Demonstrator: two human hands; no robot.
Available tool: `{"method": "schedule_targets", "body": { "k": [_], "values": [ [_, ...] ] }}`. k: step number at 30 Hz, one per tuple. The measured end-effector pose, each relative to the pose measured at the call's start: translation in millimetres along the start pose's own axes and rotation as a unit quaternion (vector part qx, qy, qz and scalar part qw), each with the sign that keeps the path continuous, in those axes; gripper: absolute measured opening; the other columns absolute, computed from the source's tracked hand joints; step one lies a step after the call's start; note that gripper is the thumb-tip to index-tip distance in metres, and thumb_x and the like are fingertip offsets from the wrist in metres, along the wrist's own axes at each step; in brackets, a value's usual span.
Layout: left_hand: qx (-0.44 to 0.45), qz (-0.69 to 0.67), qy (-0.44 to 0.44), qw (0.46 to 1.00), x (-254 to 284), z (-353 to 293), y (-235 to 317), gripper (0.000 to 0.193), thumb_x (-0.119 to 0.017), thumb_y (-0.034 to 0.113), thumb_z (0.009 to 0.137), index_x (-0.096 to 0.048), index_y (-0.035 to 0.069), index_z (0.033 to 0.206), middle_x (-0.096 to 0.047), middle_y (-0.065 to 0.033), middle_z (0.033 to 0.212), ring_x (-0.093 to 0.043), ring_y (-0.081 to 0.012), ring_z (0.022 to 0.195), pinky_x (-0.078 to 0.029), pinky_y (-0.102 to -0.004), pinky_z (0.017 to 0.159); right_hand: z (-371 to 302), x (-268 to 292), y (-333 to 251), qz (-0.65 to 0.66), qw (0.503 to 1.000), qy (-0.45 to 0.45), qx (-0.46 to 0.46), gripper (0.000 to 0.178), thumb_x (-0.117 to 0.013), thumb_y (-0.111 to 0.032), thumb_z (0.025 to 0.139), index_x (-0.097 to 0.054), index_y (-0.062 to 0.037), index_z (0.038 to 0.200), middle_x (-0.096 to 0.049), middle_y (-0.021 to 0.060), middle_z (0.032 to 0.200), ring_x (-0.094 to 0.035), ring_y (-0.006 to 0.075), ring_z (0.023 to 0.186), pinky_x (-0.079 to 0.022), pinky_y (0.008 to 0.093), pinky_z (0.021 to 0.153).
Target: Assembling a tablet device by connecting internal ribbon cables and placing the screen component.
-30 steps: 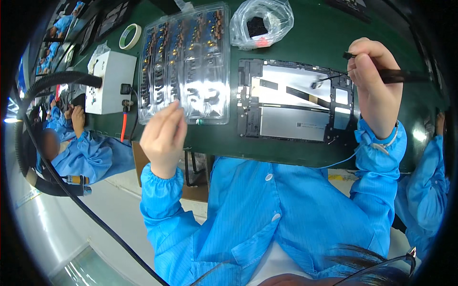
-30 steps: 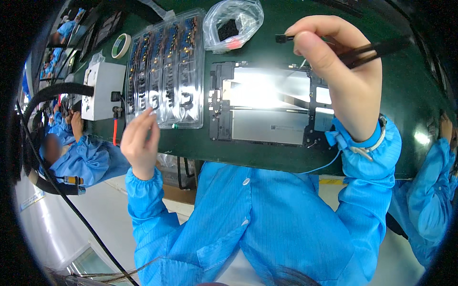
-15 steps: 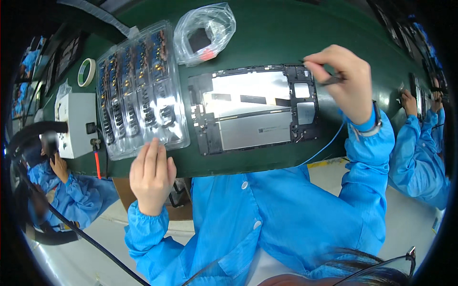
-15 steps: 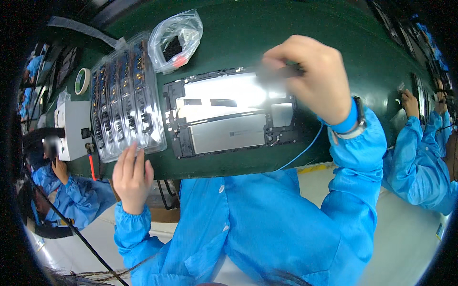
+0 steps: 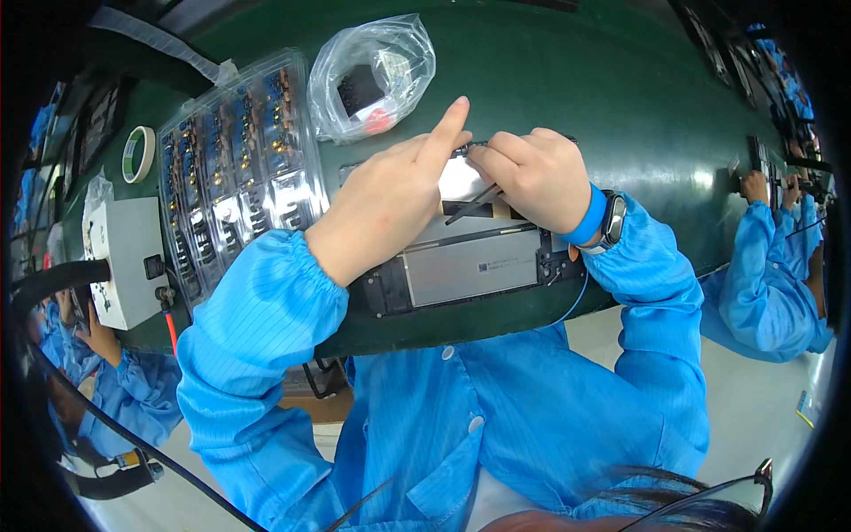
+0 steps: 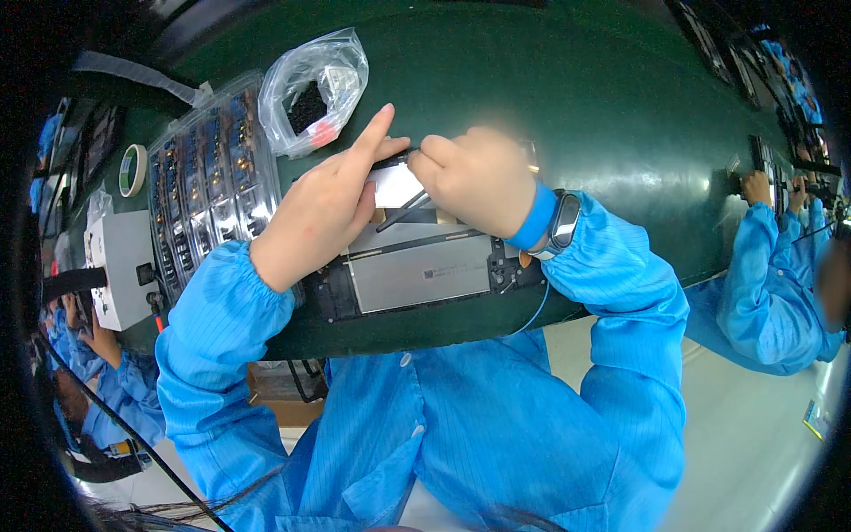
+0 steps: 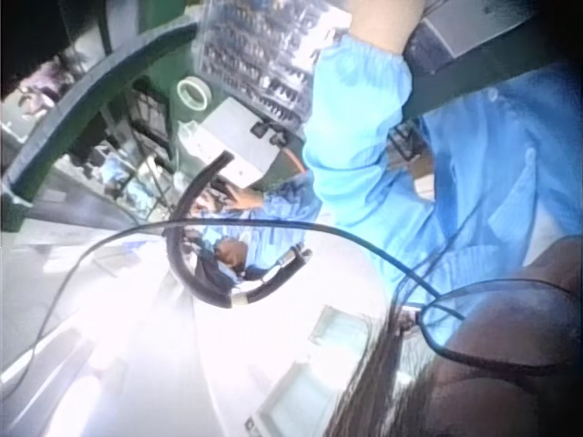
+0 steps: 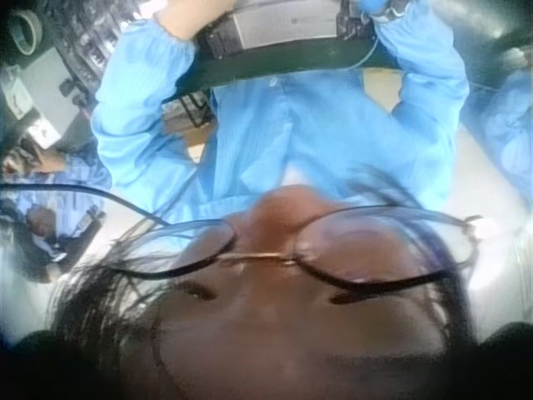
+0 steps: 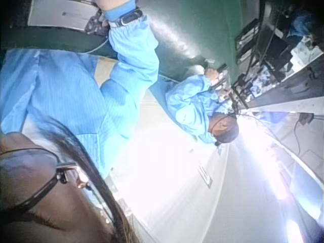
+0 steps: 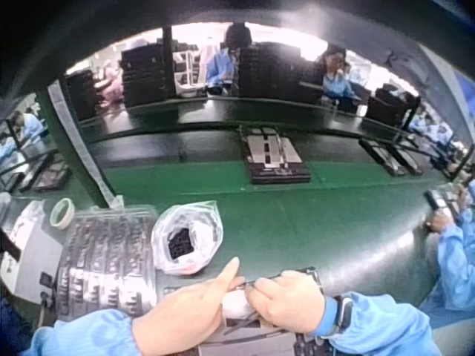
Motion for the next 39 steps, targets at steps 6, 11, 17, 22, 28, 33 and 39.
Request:
{"method": "schedule_targets", "body": {
  "k": [6, 11, 17, 22, 28, 33, 39],
  "values": [
    [-0.031, -0.008, -0.002, 0.999, -4.9, 5.3, -8.8, 0.072, -0.049, -0.008, 0.072, -0.020, 0.000, 0.137, -0.056, -0.0126, 0.115, -0.057, -0.0322, 0.094, -0.045, -0.0402, 0.084, 1.9, -0.1, 2.3, 0.051, 0.997, -0.004, -0.049, 0.015, -0.066, -0.013, 0.067, -0.062, -0.0098, 0.081, -0.054, 0.0008, 0.070, -0.054, 0.0181, 0.055, -0.042, 0.0289, 0.050],
    [-0.052, 0.087, -0.036, 0.994, -1.5, 3.2, -0.8, 0.072, -0.052, -0.001, 0.070, -0.025, 0.003, 0.137, -0.055, -0.0143, 0.115, -0.053, -0.0291, 0.104, -0.038, -0.0436, 0.094, 0.7, 24.5, 11.3, 0.099, 0.989, -0.066, -0.088, 0.017, -0.063, -0.013, 0.070, -0.063, -0.0100, 0.087, -0.057, 0.0040, 0.079, -0.059, 0.0218, 0.065, -0.047, 0.0314, 0.056],
    [-0.072, 0.151, -0.056, 0.984, -1.4, 2.8, 7.3, 0.074, -0.054, 0.006, 0.067, -0.027, 0.003, 0.136, -0.051, -0.0163, 0.119, -0.048, -0.0266, 0.113, -0.034, -0.0436, 0.098, -46.9, 48.6, 46.9, 0.125, 0.959, -0.075, -0.243, 0.029, -0.063, -0.004, 0.070, -0.064, -0.0074, 0.099, -0.062, 0.0087, 0.088, -0.062, 0.0265, 0.076, -0.051, 0.0327, 0.064],
    [-0.065, 0.141, -0.067, 0.986, 0.1, -1.3, 3.5, 0.074, -0.053, 0.006, 0.066, -0.028, 0.003, 0.136, -0.050, -0.0174, 0.121, -0.048, -0.0283, 0.114, -0.033, -0.0448, 0.098, -65.2, 49.0, 22.8, 0.187, 0.941, -0.066, -0.274, 0.038, -0.069, -0.009, 0.065, -0.062, -0.0054, 0.102, -0.056, 0.0124, 0.087, -0.058, 0.0271, 0.075, -0.047, 0.0331, 0.064],
    [-0.038, 0.137, -0.091, 0.986, 4.0, 3.5, 4.3, 0.073, -0.052, 0.005, 0.066, -0.029, 0.004, 0.135, -0.049, -0.0185, 0.122, -0.047, -0.0300, 0.115, -0.032, -0.0465, 0.099, -82.5, 37.3, 22.8, 0.171, 0.959, -0.052, -0.219, 0.019, -0.067, -0.007, 0.073, -0.064, -0.0030, 0.091, -0.058, 0.0067, 0.063, -0.055, 0.0153, 0.053, -0.043, 0.0250, 0.051],
    [-0.054, 0.156, -0.116, 0.980, 9.2, 3.1, 6.2, 0.066, -0.052, 0.007, 0.068, -0.035, 0.005, 0.132, -0.046, -0.0165, 0.126, -0.044, -0.0297, 0.118, -0.031, -0.0477, 0.100, -59.5, 46.9, 27.0, 0.243, 0.921, 0.049, -0.301, 0.014, -0.063, -0.006, 0.078, -0.065, -0.0020, 0.092, -0.061, 0.0060, 0.065, -0.055, 0.0073, 0.057, -0.042, 0.0206, 0.051],
    [-0.059, 0.180, -0.133, 0.973, 7.9, 2.9, 9.2, 0.058, -0.051, 0.007, 0.069, -0.044, 0.009, 0.127, -0.042, -0.0082, 0.133, -0.041, -0.0278, 0.122, -0.030, -0.0477, 0.101, -68.4, 30.9, 31.4, 0.377, 0.830, 0.110, -0.396, 0.017, -0.065, -0.005, 0.077, -0.066, -0.0055, 0.094, -0.066, 0.0044, 0.086, -0.060, 0.0098, 0.071, -0.048, 0.0220, 0.062]
  ]
}}
Point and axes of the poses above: each hand's wrist, its own z-axis towards the middle knuckle, its own x-axis out of the back of the hand, y = z × x, the point moved 1 cm from there along z, towards the middle knuckle
